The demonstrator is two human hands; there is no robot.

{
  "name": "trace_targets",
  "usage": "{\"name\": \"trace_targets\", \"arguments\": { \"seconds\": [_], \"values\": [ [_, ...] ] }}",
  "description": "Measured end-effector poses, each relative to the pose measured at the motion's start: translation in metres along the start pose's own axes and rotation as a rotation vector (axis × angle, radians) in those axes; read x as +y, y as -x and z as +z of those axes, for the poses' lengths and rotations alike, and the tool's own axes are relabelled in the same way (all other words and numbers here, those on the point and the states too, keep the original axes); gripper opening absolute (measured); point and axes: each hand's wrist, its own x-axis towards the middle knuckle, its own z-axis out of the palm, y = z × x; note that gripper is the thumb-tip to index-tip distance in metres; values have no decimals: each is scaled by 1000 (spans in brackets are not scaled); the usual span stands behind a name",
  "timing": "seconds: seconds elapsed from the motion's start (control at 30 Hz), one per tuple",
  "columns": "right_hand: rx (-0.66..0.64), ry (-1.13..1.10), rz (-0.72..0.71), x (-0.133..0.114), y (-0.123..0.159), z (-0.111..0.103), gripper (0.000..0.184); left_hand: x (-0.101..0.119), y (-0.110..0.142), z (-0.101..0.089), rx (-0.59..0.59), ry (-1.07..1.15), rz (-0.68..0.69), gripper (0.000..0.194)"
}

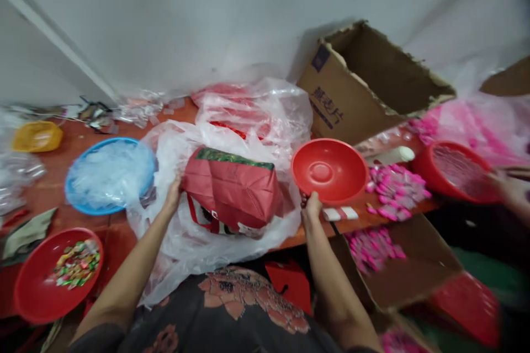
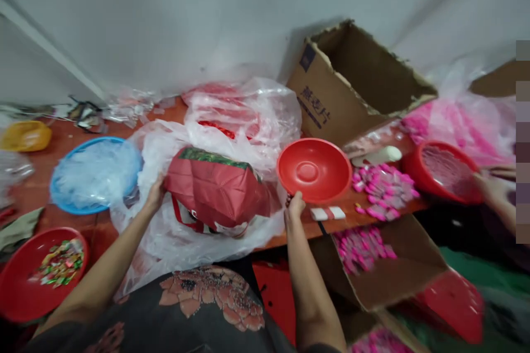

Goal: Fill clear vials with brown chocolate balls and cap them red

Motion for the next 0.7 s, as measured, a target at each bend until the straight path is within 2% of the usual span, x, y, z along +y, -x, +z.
{"name": "trace_targets", "arguments": {
  "seconds": [0.1,0.17,0.23,0.37,0.43,0.47,0.5,0.53,0.57,0.6,0.63,0.7],
  "values": [
    [-64,74,-113,-14,-4,44,24,-11,14,8,57,17,65,61],
    [-144,113,-198,-32,-8,86,24,-17,23,12,90,24,84,62],
    [-247,145,-271,-54,-7,137,26,-19,33,14,130,28,83,62],
    [-591,185,-341,-97,22,243,26,-10,49,5,224,34,53,62],
    [-779,190,-335,-112,38,280,29,-1,50,-3,273,47,39,62],
    [-870,184,-335,-116,42,290,35,3,49,-8,306,54,35,61],
    [-995,141,-393,-116,43,292,40,7,47,-14,347,60,29,59],
    [-1062,106,-461,-113,40,285,42,9,44,-20,395,63,21,55],
    [-1089,89,-532,-106,34,269,41,9,41,-25,447,65,6,50],
    [-1076,96,-591,-96,25,246,39,8,38,-31,495,64,-14,45],
    [-1011,139,-616,-82,14,216,38,6,35,-35,538,63,-40,41],
    [-854,274,-492,-48,-8,144,36,-1,33,-42,593,60,-96,36]
  ]
}}
